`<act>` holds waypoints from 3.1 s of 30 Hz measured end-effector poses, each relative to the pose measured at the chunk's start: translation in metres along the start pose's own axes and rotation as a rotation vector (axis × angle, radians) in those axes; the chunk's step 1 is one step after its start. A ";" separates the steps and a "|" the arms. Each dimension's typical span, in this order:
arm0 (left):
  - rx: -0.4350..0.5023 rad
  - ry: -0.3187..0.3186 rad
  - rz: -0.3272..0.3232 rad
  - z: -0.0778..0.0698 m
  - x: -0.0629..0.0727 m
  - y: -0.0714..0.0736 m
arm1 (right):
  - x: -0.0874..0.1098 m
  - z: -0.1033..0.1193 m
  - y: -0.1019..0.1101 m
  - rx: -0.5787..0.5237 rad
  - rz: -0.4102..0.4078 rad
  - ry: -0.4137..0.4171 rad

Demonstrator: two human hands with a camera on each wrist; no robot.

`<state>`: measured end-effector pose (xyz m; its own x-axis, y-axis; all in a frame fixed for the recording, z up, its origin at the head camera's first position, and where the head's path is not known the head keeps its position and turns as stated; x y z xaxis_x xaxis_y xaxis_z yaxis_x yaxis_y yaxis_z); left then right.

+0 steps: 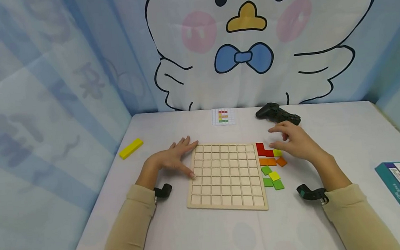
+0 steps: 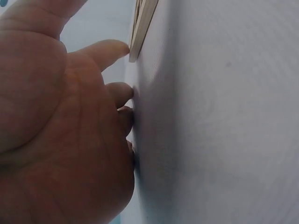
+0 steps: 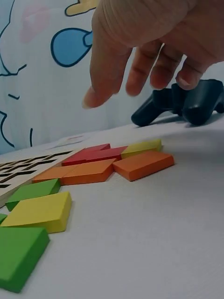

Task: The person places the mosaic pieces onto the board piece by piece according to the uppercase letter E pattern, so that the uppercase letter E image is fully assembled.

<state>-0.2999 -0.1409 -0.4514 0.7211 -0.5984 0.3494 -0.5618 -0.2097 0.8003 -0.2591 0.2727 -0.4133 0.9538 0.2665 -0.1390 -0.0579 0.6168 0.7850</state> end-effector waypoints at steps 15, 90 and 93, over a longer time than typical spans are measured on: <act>-0.020 0.016 0.037 0.000 0.001 -0.001 | 0.001 -0.017 -0.019 -0.004 0.177 -0.008; -0.033 -0.007 0.023 0.004 0.002 -0.002 | -0.069 0.100 -0.110 -0.139 0.336 0.168; -0.036 -0.006 0.020 0.004 0.003 -0.001 | -0.070 0.102 -0.111 -0.102 0.332 0.181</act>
<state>-0.2993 -0.1455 -0.4531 0.7073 -0.6070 0.3623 -0.5610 -0.1701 0.8102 -0.2889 0.1100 -0.4292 0.8112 0.5848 0.0015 -0.3927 0.5427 0.7425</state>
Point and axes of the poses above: each hand's wrist, its own x-axis away from the middle knuckle, its own y-axis out of the back of the hand, z = x × y, the point moved 3 cm from there along -x, towards the middle knuckle, and after that the axes turned 5 degrees about -x, right-handed, at the moved point
